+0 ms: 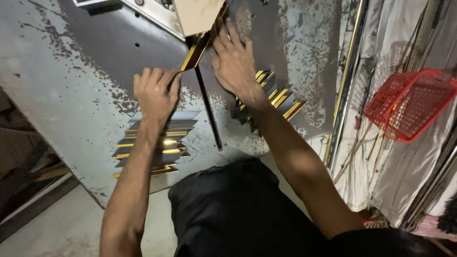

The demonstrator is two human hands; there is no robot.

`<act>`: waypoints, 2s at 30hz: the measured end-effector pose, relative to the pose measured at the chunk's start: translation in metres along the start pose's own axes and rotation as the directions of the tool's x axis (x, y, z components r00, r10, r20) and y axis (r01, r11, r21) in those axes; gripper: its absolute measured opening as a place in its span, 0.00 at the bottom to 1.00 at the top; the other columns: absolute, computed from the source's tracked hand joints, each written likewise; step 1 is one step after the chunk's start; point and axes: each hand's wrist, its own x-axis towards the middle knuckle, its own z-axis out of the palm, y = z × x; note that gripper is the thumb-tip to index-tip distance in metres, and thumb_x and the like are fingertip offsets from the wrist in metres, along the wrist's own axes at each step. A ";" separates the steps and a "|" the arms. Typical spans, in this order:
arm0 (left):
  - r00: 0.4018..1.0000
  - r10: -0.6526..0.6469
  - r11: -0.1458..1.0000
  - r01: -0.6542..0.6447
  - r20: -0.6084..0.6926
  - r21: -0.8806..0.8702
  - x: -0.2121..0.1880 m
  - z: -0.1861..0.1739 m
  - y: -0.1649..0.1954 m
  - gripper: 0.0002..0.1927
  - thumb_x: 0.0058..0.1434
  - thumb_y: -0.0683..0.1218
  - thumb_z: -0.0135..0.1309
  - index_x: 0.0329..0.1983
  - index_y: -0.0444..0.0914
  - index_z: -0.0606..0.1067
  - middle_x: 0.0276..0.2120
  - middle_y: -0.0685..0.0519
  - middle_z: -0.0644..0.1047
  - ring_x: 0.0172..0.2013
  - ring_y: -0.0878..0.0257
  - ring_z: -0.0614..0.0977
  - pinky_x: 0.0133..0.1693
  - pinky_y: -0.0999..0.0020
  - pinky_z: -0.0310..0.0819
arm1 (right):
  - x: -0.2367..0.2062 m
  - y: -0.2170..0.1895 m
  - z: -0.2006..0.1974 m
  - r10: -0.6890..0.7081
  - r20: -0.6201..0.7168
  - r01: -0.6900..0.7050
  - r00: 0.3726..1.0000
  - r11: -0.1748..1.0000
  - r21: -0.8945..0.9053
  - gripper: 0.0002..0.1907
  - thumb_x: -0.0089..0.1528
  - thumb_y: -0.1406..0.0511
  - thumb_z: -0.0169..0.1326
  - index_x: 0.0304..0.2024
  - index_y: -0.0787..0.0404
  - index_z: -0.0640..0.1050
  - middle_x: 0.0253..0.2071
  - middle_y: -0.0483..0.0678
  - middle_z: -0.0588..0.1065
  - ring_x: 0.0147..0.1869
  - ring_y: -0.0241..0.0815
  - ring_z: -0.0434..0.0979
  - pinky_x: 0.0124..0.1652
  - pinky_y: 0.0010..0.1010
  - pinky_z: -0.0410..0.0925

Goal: The person uses a miter saw to cut a long gold and red moulding into shorter pieces. They position the moulding, cut it, and stack the cut pieces on the table. The person also measures one of the cut pieces with a tape measure.

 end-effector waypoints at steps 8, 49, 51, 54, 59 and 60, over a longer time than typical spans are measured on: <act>0.999 -0.052 0.986 0.052 0.005 -0.160 0.001 0.000 -0.011 0.04 0.62 0.44 0.70 0.38 0.44 0.85 0.34 0.60 0.81 0.34 0.62 0.75 0.37 0.63 0.60 | -0.006 0.025 -0.002 -0.122 0.100 0.133 0.987 0.986 -0.102 0.29 0.58 0.61 0.54 0.64 0.49 0.74 0.71 0.55 0.63 0.73 0.60 0.57 0.53 0.57 0.63; 0.982 -0.096 0.985 0.070 0.163 0.159 -0.101 -0.039 0.085 0.21 0.64 0.45 0.56 0.61 0.40 0.75 0.48 0.50 0.81 0.43 0.55 0.76 0.42 0.56 0.64 | -0.102 -0.032 0.001 0.107 -0.274 -0.058 0.956 0.981 0.183 0.18 0.67 0.62 0.61 0.56 0.63 0.76 0.61 0.56 0.70 0.63 0.59 0.67 0.57 0.49 0.62; 0.992 -0.066 0.977 0.042 0.110 0.208 -0.105 -0.032 0.076 0.20 0.65 0.48 0.59 0.61 0.43 0.78 0.47 0.53 0.80 0.46 0.57 0.74 0.44 0.57 0.62 | -0.098 -0.040 0.004 0.207 -0.269 -0.123 0.941 0.947 0.297 0.28 0.64 0.62 0.61 0.62 0.72 0.73 0.63 0.63 0.68 0.65 0.63 0.66 0.58 0.50 0.61; 0.987 -0.104 0.988 0.088 0.124 0.126 -0.114 -0.025 0.069 0.15 0.67 0.48 0.60 0.57 0.43 0.81 0.44 0.55 0.80 0.45 0.56 0.74 0.44 0.57 0.62 | -0.110 -0.051 0.009 0.052 -0.226 -0.005 0.973 0.979 0.202 0.25 0.64 0.61 0.58 0.60 0.70 0.74 0.69 0.63 0.66 0.76 0.60 0.59 0.69 0.50 0.58; 0.990 -0.128 0.979 0.117 0.062 0.168 -0.112 -0.019 0.061 0.14 0.70 0.50 0.61 0.56 0.42 0.83 0.42 0.55 0.80 0.43 0.58 0.73 0.45 0.58 0.60 | -0.101 -0.043 0.006 0.083 -0.048 -0.082 0.995 0.996 0.028 0.25 0.68 0.57 0.50 0.62 0.68 0.74 0.71 0.60 0.64 0.80 0.55 0.54 0.69 0.54 0.54; 0.988 -0.141 0.978 0.129 0.062 0.165 -0.108 -0.018 0.060 0.13 0.71 0.50 0.61 0.56 0.42 0.83 0.42 0.55 0.80 0.43 0.59 0.73 0.46 0.58 0.60 | -0.095 -0.038 0.004 0.135 0.034 -0.135 0.990 0.991 -0.009 0.24 0.69 0.57 0.49 0.60 0.67 0.74 0.71 0.57 0.64 0.81 0.54 0.53 0.70 0.55 0.54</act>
